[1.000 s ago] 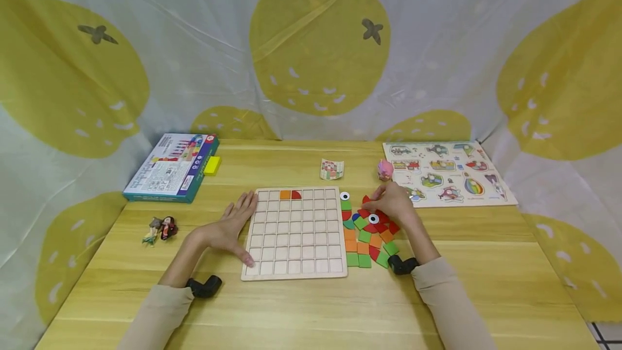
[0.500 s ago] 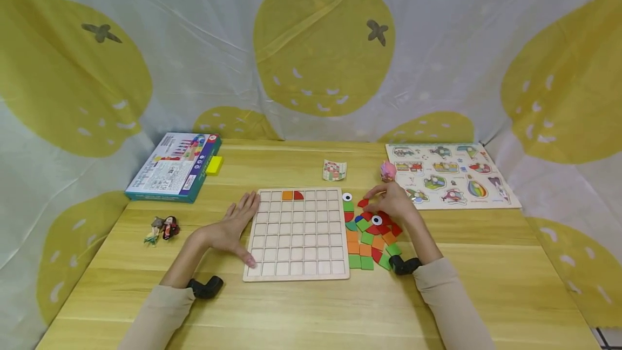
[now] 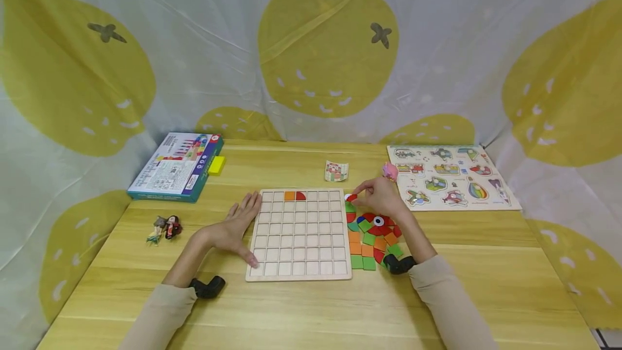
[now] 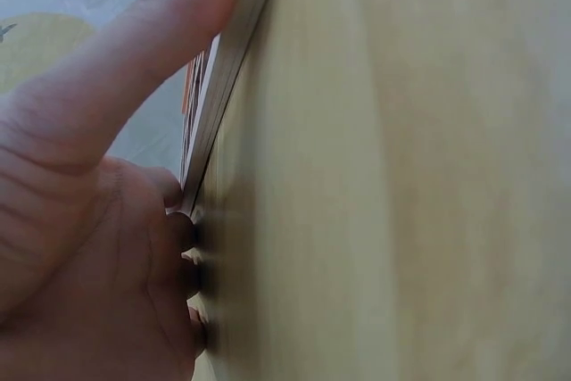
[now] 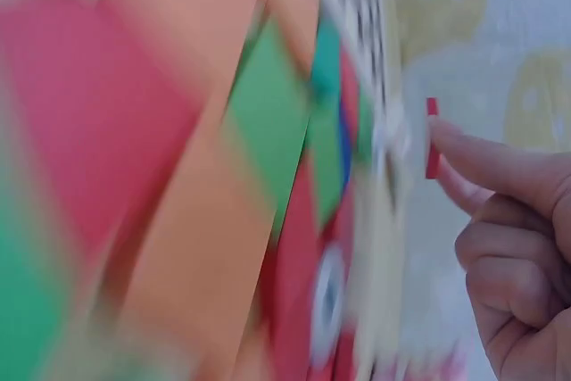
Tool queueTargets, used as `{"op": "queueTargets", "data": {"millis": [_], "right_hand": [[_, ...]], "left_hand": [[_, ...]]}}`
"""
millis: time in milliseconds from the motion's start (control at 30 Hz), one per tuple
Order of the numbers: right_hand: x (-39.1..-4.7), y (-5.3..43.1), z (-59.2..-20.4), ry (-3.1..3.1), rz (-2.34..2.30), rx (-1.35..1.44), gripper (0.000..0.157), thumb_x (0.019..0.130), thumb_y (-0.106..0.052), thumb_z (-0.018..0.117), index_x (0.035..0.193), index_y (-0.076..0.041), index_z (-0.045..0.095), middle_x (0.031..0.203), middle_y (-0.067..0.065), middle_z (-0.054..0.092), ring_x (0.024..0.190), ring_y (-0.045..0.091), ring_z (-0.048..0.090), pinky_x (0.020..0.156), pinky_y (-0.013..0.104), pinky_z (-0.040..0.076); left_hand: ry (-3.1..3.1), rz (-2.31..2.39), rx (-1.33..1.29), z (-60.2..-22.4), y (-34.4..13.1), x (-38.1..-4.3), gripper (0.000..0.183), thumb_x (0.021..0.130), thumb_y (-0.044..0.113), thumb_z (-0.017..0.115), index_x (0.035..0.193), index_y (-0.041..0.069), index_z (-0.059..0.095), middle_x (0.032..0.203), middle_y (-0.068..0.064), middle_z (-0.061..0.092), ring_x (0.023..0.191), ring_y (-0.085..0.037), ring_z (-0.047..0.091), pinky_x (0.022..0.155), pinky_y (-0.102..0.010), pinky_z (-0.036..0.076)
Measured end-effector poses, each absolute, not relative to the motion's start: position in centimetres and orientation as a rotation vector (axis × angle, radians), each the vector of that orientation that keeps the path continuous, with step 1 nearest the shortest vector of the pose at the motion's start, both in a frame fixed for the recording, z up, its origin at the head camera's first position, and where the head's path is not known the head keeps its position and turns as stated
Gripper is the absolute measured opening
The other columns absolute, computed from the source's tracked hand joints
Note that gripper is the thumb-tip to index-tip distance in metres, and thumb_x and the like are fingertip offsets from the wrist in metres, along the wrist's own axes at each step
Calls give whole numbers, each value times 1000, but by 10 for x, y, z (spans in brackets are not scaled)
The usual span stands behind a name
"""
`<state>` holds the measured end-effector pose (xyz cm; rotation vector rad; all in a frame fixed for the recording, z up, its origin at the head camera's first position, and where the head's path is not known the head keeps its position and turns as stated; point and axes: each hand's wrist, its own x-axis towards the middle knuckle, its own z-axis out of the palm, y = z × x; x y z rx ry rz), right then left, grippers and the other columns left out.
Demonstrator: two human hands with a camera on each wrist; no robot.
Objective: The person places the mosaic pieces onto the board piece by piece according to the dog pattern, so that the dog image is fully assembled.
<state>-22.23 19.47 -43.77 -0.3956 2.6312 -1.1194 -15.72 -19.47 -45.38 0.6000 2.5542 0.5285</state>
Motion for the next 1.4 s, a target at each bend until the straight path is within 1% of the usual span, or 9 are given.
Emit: {"op": "queueTargets", "data": {"millis": [167, 333, 567, 767, 933, 1100, 1167, 1267, 1400], "right_hand": [[-226, 138, -433, 2510, -1220, -431, 20, 81, -22, 78, 98, -12, 75, 51, -4, 28, 48, 12, 23, 48, 24, 24], [-235, 78, -435, 2436, -1289, -423, 21, 78, -18, 81, 96, -9, 76, 50, -6, 28, 49, 12, 22, 48, 24, 21], [-247, 34, -450, 2442, -1358, -336, 20, 74, -16, 83, 90, -7, 76, 47, -4, 44, 45, 9, 31, 44, 21, 26], [-252, 21, -458, 2476, -1321, -372, 19, 72, -16, 85, 88, -9, 77, 52, -3, 54, 47, 8, 36, 44, 20, 31], [-251, 19, -457, 2509, -1301, -382, 20, 71, -16, 86, 89, -12, 78, 56, -3, 53, 50, 10, 38, 46, 20, 31], [-251, 24, -458, 2476, -1328, -375, 20, 73, -16, 84, 92, -13, 79, 52, -3, 46, 49, 10, 33, 46, 21, 27], [-251, 27, -459, 2474, -1315, -386, 19, 73, -17, 84, 91, -14, 79, 53, -4, 47, 49, 10, 32, 47, 21, 27], [-251, 31, -457, 2470, -1300, -418, 24, 75, -16, 83, 98, -14, 78, 53, -3, 49, 50, 10, 34, 48, 22, 29], [-250, 50, -445, 2454, -1288, -495, 33, 79, -15, 80, 111, -11, 74, 49, -3, 40, 48, 11, 31, 48, 22, 29]], "left_hand": [[2561, 519, 618, -454, -195, -157, 155, 51, 64, 85, 152, 4, -16, 159, -18, -23, 149, -35, -20, 121, -56, -8], [2562, 521, 622, -454, -196, -156, 154, 52, 63, 85, 151, 3, -17, 159, -19, -23, 148, -36, -20, 121, -57, -7], [2550, 513, 629, -455, -196, -156, 152, 54, 63, 84, 152, 3, -16, 159, -19, -22, 148, -36, -20, 120, -58, -8], [2547, 528, 614, -453, -196, -155, 152, 54, 61, 85, 152, 2, -15, 159, -19, -21, 148, -37, -19, 120, -60, -7], [2549, 520, 615, -453, -196, -156, 151, 55, 62, 84, 152, 2, -15, 159, -20, -22, 148, -37, -20, 120, -59, -7], [2547, 514, 615, -454, -195, -157, 152, 54, 63, 84, 152, 3, -16, 159, -19, -22, 148, -36, -20, 120, -59, -7], [2546, 511, 613, -453, -194, -157, 152, 54, 63, 84, 152, 3, -16, 159, -19, -22, 148, -36, -20, 120, -58, -7], [2547, 502, 609, -451, -194, -157, 152, 54, 64, 83, 152, 4, -16, 159, -18, -22, 148, -36, -20, 121, -58, -8], [2543, 509, 601, -450, -195, -156, 151, 54, 62, 84, 152, 3, -15, 159, -18, -23, 148, -36, -20, 121, -58, -8]]}}
